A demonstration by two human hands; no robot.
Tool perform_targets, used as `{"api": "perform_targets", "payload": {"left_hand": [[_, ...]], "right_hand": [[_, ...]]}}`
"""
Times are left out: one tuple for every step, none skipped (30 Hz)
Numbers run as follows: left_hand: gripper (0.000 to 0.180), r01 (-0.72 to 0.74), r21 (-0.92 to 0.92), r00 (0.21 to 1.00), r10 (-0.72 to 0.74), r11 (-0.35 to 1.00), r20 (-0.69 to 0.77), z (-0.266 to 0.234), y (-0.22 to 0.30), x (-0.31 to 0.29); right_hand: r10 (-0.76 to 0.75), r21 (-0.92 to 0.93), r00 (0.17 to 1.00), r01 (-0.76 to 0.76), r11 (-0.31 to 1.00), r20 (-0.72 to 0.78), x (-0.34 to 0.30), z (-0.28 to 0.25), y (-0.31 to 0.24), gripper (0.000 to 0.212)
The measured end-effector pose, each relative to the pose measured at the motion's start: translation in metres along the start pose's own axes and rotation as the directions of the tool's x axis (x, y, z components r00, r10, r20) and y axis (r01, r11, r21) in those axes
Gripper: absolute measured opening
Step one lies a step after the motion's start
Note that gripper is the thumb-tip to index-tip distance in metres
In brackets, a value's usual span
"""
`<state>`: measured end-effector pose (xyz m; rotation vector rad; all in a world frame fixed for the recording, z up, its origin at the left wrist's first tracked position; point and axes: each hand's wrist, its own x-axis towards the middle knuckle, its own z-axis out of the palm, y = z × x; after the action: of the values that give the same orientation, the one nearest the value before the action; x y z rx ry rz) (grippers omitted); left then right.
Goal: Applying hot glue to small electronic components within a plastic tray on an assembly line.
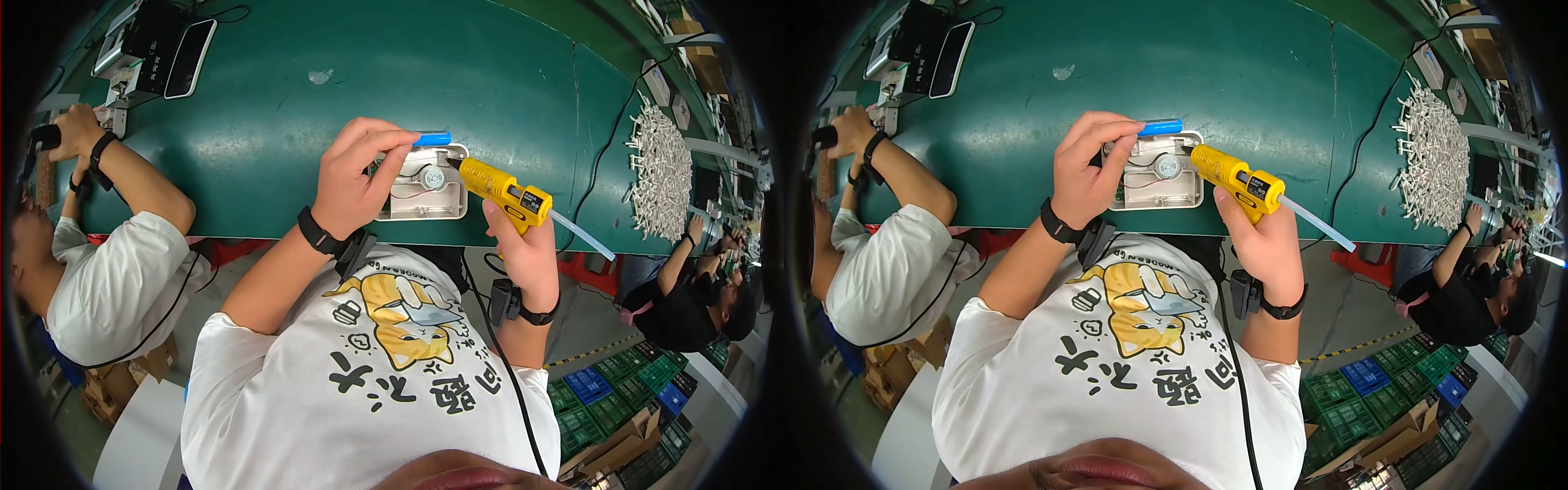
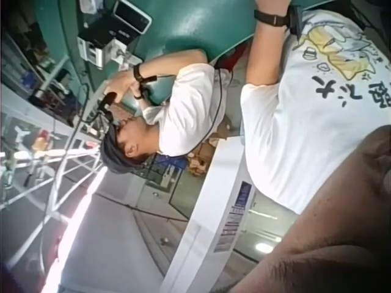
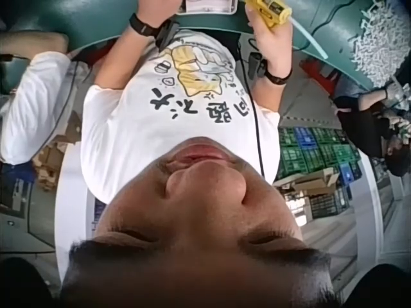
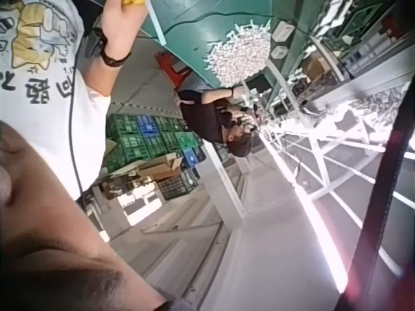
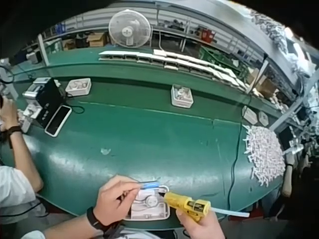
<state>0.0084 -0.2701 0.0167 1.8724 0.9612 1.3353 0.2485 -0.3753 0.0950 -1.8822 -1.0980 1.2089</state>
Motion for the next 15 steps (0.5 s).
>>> {"api": "perform_targets", "payload": {"left_hand": [[0.018,0.001,0.000,1.000,-0.001,1.000,0.000,0.0000,0.0001,0.0000],[0.018,0.010,-0.001,1.000,-0.010,1.000,0.000,0.0000,0.0007,0.0003],[0.019,0.018,-0.001,1.000,-0.018,1.000,0.001,-0.0002,0.0015,0.0005],[0.019,0.026,0.000,1.000,-0.026,1.000,0.001,-0.0002,0.0021,0.0005],[0.019,0.026,-0.001,1.000,-0.026,1.000,0.002,-0.0005,0.0026,0.0002],[0.018,0.026,0.003,1.000,-0.026,1.000,0.009,-0.0012,0.0029,-0.0003],[0.018,0.025,0.006,1.000,-0.025,1.000,0.017,-0.0020,0.0030,-0.0008],[0.018,0.024,0.009,0.999,-0.024,1.000,0.025,-0.0025,0.0031,-0.0008],[0.018,0.024,0.009,0.999,-0.024,1.000,0.026,-0.0029,0.0031,-0.0006],[0.018,0.017,0.015,0.999,-0.018,1.000,0.030,-0.0032,0.0031,-0.0003],[0.017,0.011,0.020,0.999,-0.012,1.000,0.033,-0.0035,0.0032,0.0001],[0.017,0.005,0.026,0.999,-0.006,1.000,0.036,-0.0035,0.0033,0.0004],[0.017,0.006,0.027,0.999,-0.007,1.000,0.035,-0.0036,0.0034,0.0005],[0.017,0.009,0.027,0.999,-0.010,1.000,0.033,-0.0034,0.0036,0.0007],[0.017,0.012,0.027,0.999,-0.013,1.000,0.032,-0.0032,0.0038,0.0010]], "right_hand": [[0.001,0.000,1.000,-0.001,1.000,0.000,-0.0010,-0.0005,0.0001,0.033],[0.007,0.000,1.000,-0.007,1.000,-0.001,-0.0023,-0.0010,0.0003,0.033],[0.012,0.000,1.000,-0.012,1.000,-0.002,-0.0037,-0.0015,0.0006,0.033],[0.018,0.001,1.000,-0.018,1.000,-0.004,-0.0044,-0.0019,0.0010,0.034],[0.018,0.001,1.000,-0.018,1.000,-0.004,-0.0046,-0.0022,0.0019,0.034],[0.007,0.012,1.000,-0.007,1.000,-0.008,-0.0047,-0.0023,0.0033,0.033],[-0.004,0.023,1.000,0.005,1.000,-0.012,-0.0048,-0.0024,0.0047,0.033],[-0.015,0.035,1.000,0.016,0.999,-0.018,-0.0049,-0.0028,0.0055,0.033],[-0.015,0.035,1.000,0.015,0.999,-0.018,-0.0047,-0.0033,0.0056,0.033],[-0.018,0.033,1.000,0.019,0.999,-0.017,-0.0039,-0.0040,0.0054,0.032],[-0.022,0.032,1.000,0.022,0.999,-0.015,-0.0031,-0.0046,0.0052,0.032],[-0.025,0.030,1.000,0.025,0.999,-0.013,-0.0028,-0.0052,0.0053,0.032],[-0.025,0.030,1.000,0.025,0.999,-0.011,-0.0028,-0.0054,0.0060,0.032],[-0.028,0.025,1.000,0.028,0.999,-0.014,-0.0030,-0.0054,0.0077,0.031],[-0.030,0.020,0.999,0.031,0.999,-0.016,-0.0033,-0.0052,0.0097,0.031]]}}
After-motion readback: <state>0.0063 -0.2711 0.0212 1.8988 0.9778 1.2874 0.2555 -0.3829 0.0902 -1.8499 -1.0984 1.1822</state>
